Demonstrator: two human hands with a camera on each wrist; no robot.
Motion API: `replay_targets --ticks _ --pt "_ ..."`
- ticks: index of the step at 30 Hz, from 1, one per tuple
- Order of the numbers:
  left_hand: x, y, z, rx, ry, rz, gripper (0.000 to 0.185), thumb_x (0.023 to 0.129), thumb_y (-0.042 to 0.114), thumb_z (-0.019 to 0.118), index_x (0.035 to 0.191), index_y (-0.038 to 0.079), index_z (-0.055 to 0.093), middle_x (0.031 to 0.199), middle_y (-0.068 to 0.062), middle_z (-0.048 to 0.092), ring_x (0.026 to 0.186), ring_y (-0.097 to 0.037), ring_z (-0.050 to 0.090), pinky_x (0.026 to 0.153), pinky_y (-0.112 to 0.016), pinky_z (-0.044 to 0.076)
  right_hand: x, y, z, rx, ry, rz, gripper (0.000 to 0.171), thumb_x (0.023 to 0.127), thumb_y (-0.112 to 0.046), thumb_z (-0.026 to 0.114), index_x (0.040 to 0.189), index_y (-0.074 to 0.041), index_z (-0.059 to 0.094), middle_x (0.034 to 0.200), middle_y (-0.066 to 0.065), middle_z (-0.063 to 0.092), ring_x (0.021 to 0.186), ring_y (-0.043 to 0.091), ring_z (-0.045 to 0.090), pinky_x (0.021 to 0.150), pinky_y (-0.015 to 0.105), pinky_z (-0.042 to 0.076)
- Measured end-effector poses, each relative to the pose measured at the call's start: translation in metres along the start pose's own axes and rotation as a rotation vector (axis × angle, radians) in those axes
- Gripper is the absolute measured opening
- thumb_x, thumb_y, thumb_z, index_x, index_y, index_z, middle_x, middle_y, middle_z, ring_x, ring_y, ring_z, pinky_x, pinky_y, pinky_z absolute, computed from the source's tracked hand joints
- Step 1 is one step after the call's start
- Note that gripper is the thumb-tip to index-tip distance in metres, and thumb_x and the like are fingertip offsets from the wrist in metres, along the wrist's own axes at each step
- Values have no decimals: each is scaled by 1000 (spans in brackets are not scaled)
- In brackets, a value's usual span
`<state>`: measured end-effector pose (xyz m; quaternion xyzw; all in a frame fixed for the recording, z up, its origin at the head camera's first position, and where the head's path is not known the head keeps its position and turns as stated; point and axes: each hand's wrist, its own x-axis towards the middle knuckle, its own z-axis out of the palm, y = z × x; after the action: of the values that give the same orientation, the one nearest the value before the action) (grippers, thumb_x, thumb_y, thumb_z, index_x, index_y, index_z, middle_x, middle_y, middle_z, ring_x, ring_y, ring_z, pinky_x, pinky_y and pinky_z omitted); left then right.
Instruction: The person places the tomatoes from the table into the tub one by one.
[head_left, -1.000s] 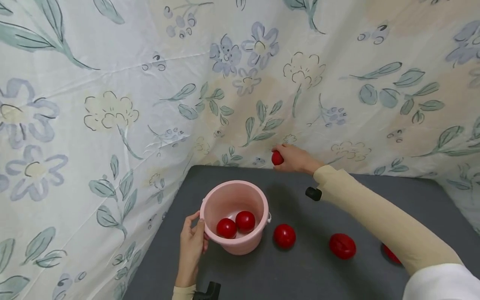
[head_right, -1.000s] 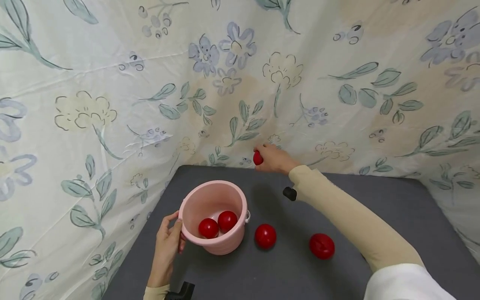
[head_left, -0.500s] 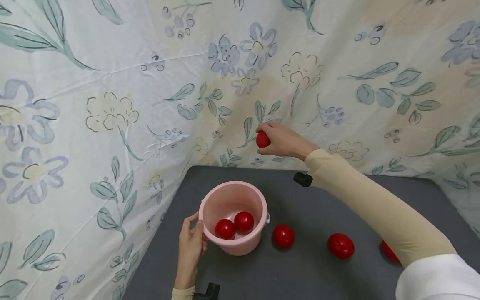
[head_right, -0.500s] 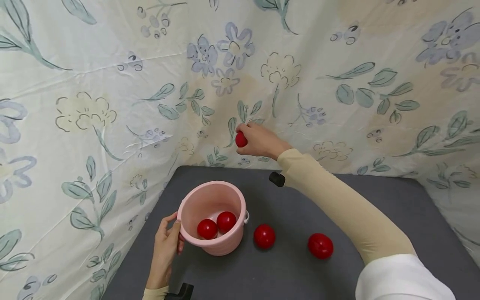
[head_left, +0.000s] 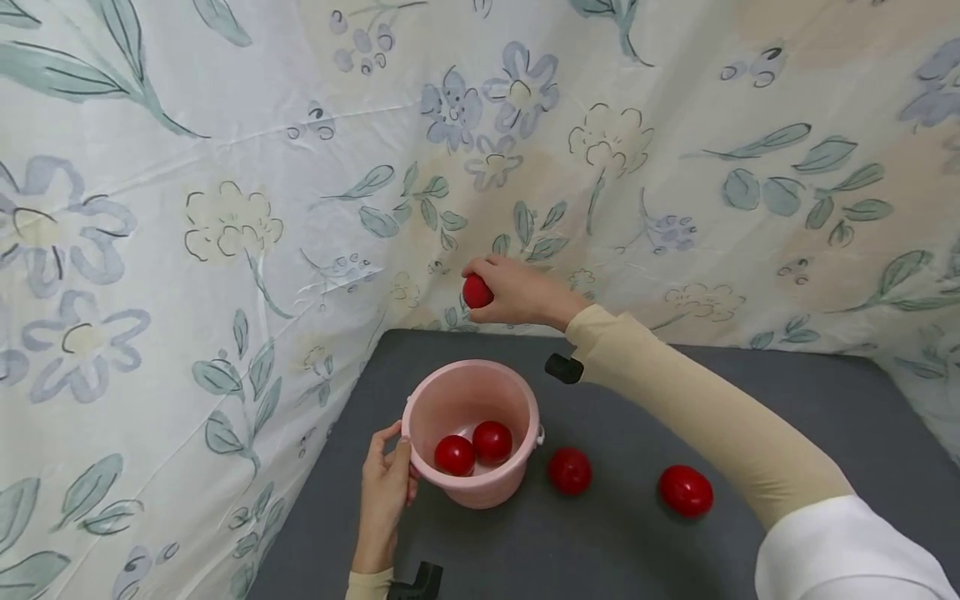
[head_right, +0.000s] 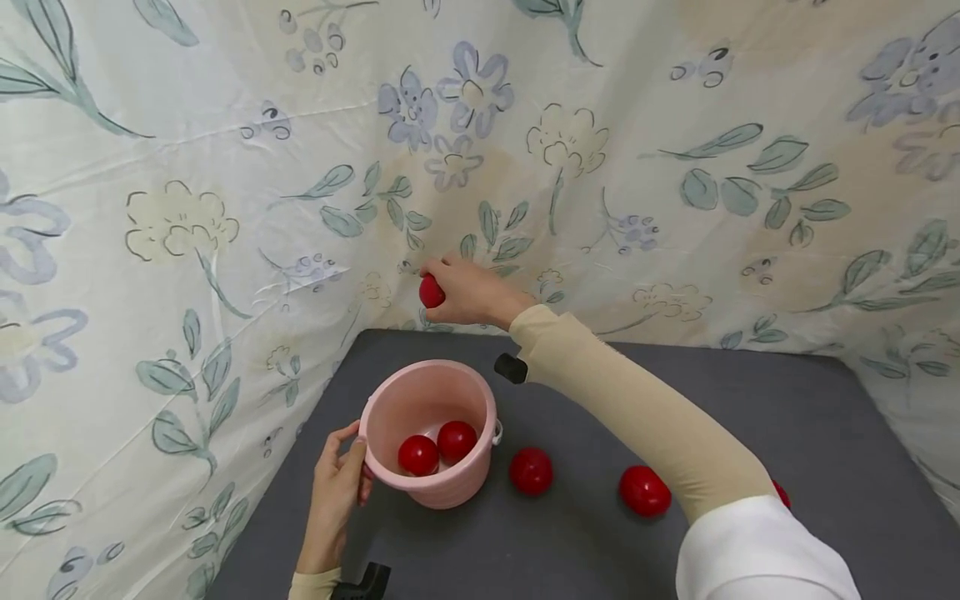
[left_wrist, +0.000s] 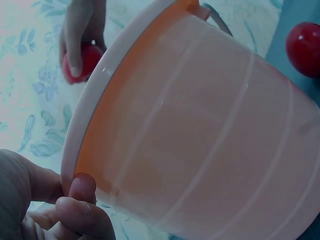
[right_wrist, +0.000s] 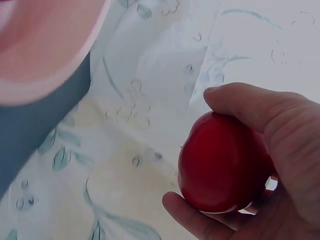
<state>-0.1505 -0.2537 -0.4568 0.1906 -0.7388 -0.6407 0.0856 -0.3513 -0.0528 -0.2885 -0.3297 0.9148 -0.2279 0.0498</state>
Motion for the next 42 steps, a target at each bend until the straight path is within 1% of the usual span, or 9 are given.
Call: replay_targets --ticks 10,14,18,23,26,28,32,35,42 --pt "1 1 -6 -9 9 -7 40 107 24 50 145 13 45 64 -1 54 44 -10 45 45 -22 39 -1 -23 43 4 -115 -71 68 85 -31 80 144 -22 46 136 4 55 117 22 58 86 33 60" --pt "2 1 -9 -6 3 -5 39 107 24 49 145 13 45 64 0 54 44 -10 45 45 -22 39 -1 -29 59 -9 -230 -91 65 84 -32 80 140 -23 49 131 3 59 112 20 59 82 30 60" --pt "3 0 -10 -8 -5 -2 38 107 23 49 144 12 45 64 1 53 44 -9 45 46 -22 39 -3 -31 73 2 -392 -79 53 82 -34 82 128 -27 57 115 -5 64 105 16 60 78 30 59" --pt "4 -2 -8 -23 -13 -6 38 107 22 50 144 12 46 63 1 53 44 -9 44 45 -22 38 -7 -30 87 255 -648 123 55 75 -23 89 123 -23 62 111 -2 65 112 25 57 80 41 60" --pt "5 -3 -7 -28 -16 -2 38 107 22 50 143 12 46 62 1 53 43 -9 44 44 -22 38 -7 -27 94 338 -702 251 59 67 -16 93 118 -22 64 112 1 66 116 31 57 80 44 61" --pt "6 -3 -7 -29 -20 1 38 107 22 50 143 11 46 62 1 53 43 -9 44 44 -22 38 -5 -26 99 294 -706 282 56 66 -18 94 115 -21 67 109 3 68 114 33 60 81 45 61" --pt "6 -2 -7 -27 -23 2 38 107 21 50 143 11 45 62 0 53 43 -9 45 44 -21 39 3 -23 109 71 -712 250 36 69 -25 91 99 -22 74 102 3 74 106 28 65 79 40 61" --pt "6 -2 -7 -26 -15 1 37 107 21 49 143 11 45 62 -1 53 44 -9 45 44 -21 38 10 -22 117 -19 -718 252 23 71 -27 89 90 -24 77 100 2 75 103 25 64 76 36 60" --pt "7 -3 -5 -19 -20 3 37 107 21 49 142 9 45 61 1 52 43 -8 44 44 -21 38 15 -20 130 -8 -738 344 20 71 -26 90 87 -23 78 100 1 71 106 24 62 86 39 59"
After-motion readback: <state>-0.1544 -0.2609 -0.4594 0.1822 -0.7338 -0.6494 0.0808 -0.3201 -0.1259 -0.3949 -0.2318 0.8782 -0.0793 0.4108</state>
